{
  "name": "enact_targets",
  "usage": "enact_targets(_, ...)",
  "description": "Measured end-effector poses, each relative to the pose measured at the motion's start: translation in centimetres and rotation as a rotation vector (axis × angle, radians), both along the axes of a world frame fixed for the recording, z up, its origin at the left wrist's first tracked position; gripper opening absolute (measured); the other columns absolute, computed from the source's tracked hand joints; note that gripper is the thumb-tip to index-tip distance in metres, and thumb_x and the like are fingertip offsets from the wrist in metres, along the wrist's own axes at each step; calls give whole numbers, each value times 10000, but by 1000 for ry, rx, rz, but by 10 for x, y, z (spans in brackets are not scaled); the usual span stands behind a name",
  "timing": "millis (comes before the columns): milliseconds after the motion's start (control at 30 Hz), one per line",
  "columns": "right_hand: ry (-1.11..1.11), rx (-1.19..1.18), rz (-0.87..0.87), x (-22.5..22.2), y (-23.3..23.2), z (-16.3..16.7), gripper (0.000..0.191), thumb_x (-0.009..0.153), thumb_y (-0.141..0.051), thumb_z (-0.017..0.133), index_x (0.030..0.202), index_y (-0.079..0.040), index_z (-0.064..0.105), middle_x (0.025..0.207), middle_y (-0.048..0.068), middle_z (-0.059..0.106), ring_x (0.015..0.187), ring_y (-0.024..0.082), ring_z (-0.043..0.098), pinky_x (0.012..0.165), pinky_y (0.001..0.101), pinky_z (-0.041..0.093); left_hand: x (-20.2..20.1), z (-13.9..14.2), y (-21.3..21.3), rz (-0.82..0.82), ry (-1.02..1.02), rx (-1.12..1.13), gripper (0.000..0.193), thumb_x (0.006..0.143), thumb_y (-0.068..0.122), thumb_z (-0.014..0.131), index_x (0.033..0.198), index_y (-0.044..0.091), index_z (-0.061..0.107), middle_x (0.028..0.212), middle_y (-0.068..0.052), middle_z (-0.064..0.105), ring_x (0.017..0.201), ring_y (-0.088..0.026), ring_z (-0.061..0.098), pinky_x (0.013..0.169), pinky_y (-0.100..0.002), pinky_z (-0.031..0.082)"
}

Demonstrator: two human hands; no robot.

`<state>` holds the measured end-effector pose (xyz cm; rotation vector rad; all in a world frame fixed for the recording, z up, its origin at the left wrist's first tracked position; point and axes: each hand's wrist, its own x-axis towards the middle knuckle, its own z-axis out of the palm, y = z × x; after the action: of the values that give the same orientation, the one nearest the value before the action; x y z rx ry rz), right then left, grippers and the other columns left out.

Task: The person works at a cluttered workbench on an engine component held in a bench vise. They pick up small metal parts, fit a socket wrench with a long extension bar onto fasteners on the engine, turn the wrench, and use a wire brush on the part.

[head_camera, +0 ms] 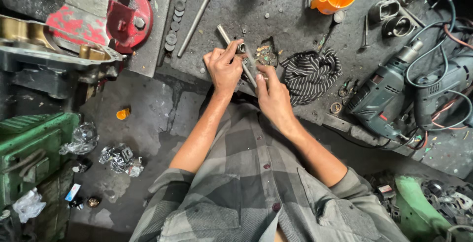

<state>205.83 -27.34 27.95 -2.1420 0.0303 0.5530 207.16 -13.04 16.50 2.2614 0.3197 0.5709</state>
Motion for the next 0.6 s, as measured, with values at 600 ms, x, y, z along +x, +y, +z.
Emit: enact_targets(600,-297,349,-59,-11,-20,-55,324,1148,-168,526,1452,-58,498,832,30,646,708,92,579,627,299,502,5,17,7,-60,-12,-53,302,774,128,846,1064,193,790,911,40,721,963,-210,561,910,-369,380)
